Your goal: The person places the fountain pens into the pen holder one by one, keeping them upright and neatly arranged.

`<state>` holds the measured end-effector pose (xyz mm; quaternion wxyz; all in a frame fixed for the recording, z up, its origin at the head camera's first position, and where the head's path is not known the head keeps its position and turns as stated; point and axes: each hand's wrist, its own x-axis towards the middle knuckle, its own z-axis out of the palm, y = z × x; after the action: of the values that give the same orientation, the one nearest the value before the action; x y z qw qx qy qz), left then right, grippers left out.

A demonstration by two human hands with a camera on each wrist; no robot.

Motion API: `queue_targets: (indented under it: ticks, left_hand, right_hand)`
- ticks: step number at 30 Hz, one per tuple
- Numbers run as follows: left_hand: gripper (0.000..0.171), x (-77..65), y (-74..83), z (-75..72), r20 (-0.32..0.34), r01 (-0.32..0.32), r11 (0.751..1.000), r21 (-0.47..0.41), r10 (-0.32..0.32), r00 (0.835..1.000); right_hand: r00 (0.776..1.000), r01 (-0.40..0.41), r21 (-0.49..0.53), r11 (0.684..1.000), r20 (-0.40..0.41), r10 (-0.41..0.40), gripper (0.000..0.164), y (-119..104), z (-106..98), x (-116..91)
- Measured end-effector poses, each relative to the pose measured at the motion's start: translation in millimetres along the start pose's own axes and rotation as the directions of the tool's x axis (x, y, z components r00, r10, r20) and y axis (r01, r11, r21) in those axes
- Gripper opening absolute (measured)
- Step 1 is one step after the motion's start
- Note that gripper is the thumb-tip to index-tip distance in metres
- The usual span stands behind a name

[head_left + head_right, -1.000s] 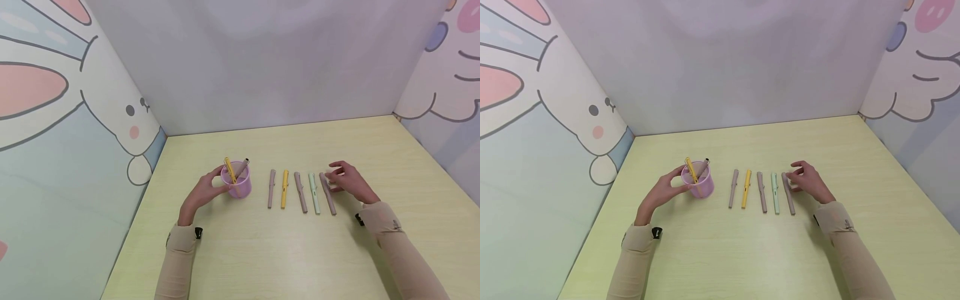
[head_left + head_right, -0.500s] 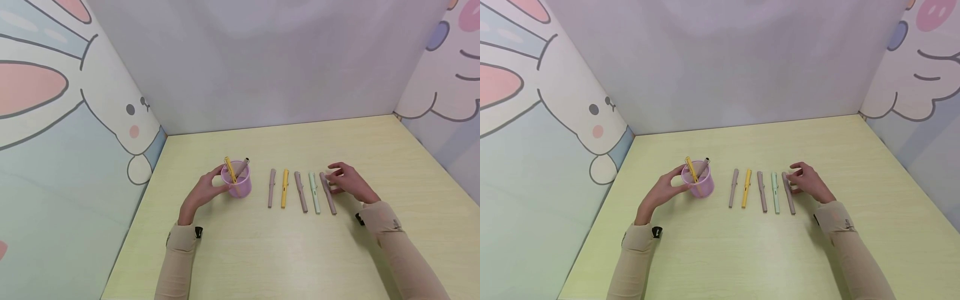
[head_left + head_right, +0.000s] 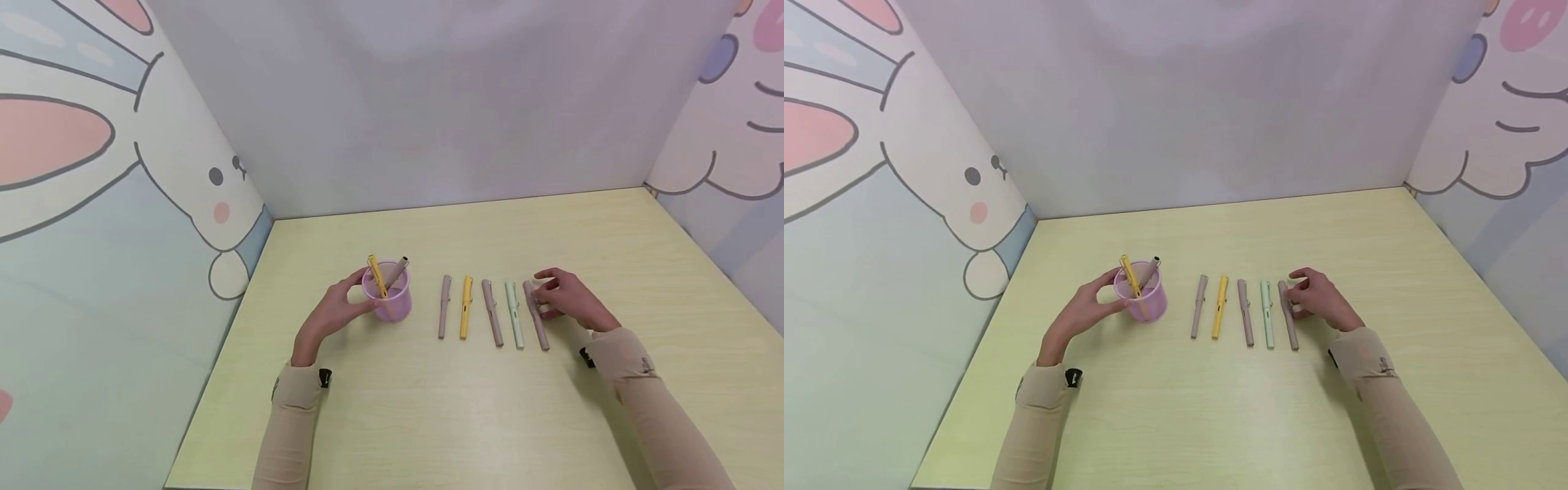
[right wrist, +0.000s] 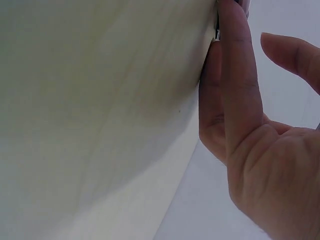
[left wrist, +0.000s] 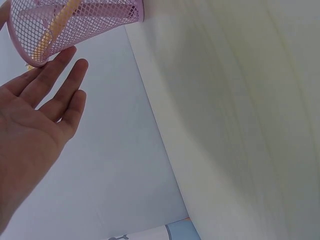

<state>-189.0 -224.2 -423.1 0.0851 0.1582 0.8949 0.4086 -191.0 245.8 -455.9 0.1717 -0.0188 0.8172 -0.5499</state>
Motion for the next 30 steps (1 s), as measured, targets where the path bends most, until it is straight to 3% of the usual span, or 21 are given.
queue_targets:
  ticks: [30]
  left_hand:
    - [0.08, 0.3, -1.9, 0.8, -0.003, -0.008, 1.0, -0.002, 0.008, 1.0]
  right_hand:
    - [1.0, -0.006, -0.121, 0.993, 0.013, 0.007, 0.048, -4.0, 6.8, 4.6]
